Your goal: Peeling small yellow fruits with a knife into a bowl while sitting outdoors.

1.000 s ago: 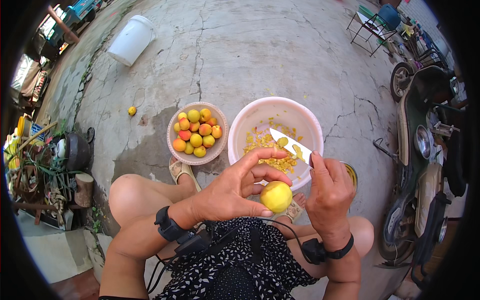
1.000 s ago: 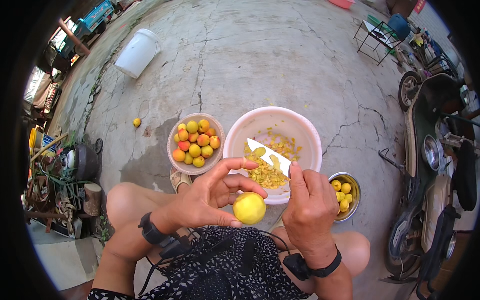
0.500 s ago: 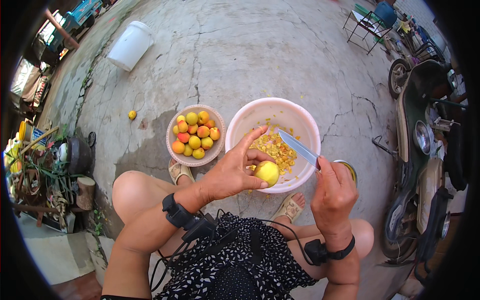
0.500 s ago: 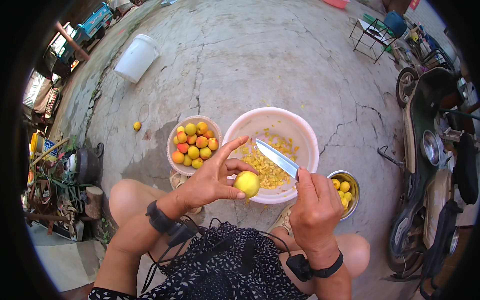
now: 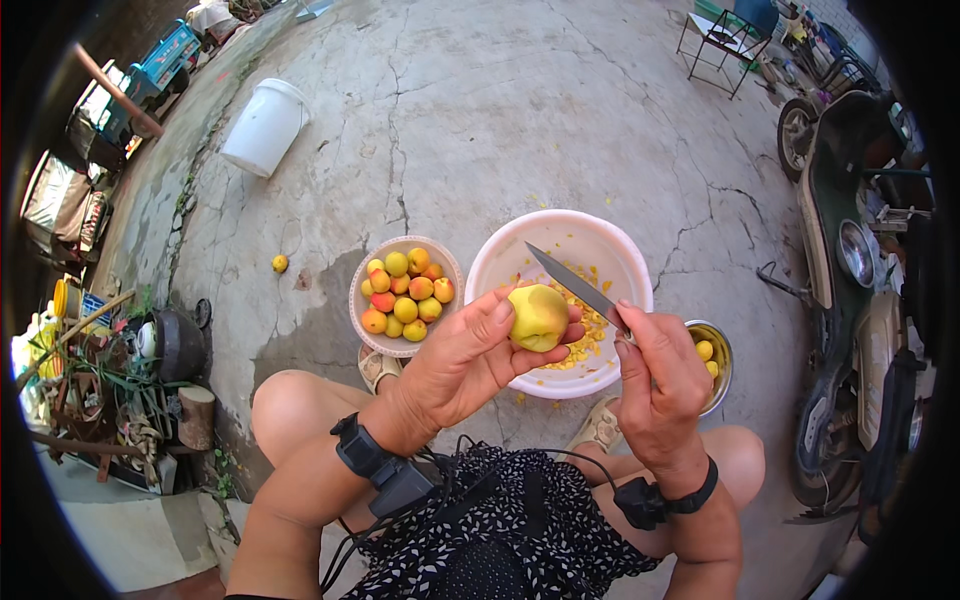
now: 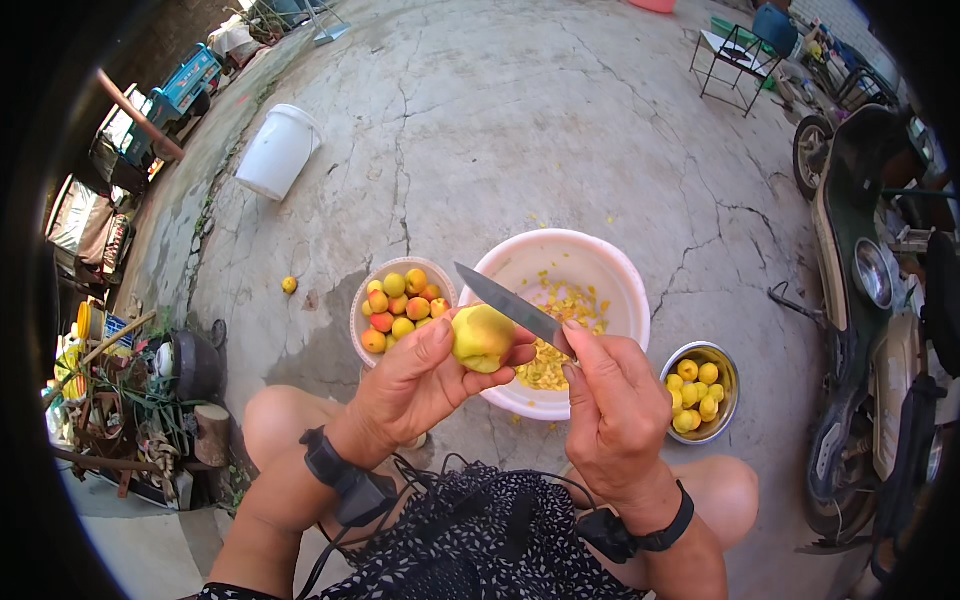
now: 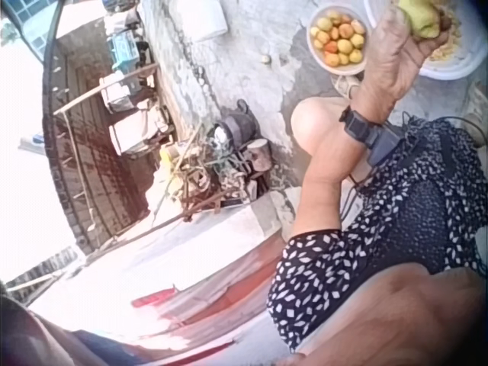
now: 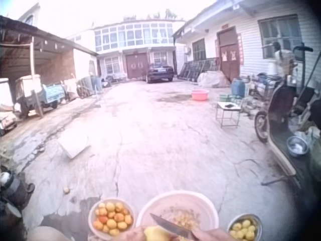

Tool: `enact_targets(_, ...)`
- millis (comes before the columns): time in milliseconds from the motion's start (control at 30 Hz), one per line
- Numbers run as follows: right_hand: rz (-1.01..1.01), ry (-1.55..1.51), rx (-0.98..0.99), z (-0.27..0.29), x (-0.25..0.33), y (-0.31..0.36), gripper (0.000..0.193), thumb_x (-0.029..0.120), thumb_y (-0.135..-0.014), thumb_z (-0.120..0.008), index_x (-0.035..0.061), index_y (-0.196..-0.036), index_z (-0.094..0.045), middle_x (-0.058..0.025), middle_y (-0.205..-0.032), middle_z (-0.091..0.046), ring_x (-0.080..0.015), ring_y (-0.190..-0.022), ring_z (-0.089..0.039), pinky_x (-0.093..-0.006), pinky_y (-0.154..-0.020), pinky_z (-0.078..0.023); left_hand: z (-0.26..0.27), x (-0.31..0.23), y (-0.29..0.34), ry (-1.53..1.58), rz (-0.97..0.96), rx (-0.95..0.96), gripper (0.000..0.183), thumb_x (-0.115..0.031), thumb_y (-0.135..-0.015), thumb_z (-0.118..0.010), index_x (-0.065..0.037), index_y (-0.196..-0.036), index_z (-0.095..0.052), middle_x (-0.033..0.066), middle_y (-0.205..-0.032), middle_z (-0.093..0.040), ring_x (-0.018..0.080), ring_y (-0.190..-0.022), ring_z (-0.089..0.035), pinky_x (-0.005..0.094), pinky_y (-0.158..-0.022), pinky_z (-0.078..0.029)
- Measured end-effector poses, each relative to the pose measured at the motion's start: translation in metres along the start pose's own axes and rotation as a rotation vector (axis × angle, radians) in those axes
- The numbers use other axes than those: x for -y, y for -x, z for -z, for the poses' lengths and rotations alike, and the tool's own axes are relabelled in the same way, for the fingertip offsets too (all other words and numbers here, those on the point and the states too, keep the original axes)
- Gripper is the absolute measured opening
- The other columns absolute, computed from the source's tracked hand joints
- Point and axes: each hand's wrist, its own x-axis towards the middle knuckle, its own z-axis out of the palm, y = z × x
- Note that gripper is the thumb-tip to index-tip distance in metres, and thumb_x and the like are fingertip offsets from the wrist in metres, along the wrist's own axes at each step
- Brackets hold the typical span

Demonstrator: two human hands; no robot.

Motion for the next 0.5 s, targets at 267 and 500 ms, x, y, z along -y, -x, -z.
enact_targets(267, 0.307, 0.050, 0.023, -0.020, 0.011, -0.012, 0.043, -0.007, -0.075, -0.069, -0.0032, -0.118, -0.069, -0.0125, -0.092, -0.066, -0.0259, -0.072, -0.064, -0.0363, -0.060, -0.052, 0.006, -0.002, 0.009, 0.192, -0.065, -0.144, 0.054, -0.029, -0.105, -0.054, 0.002, -0.145, -0.036, 0.0197, -0.141, -0.051, 0.0296, -0.131, -0.053, 0.0440, -0.113, -0.046)
enact_targets(500, 0.382, 0.112, 0.098, -0.030, 0.015, -0.012, 0.048, -0.004, -0.070, -0.069, -0.0028, -0.117, -0.069, -0.0105, -0.090, -0.064, -0.0242, -0.068, -0.061, -0.0356, -0.056, -0.048, 0.006, -0.002, 0.017, 0.257, -0.065, -0.207, 0.050, -0.034, -0.106, -0.050, 0.002, -0.141, -0.041, 0.0234, -0.134, -0.055, 0.0324, -0.126, -0.056, 0.0436, -0.111, -0.047)
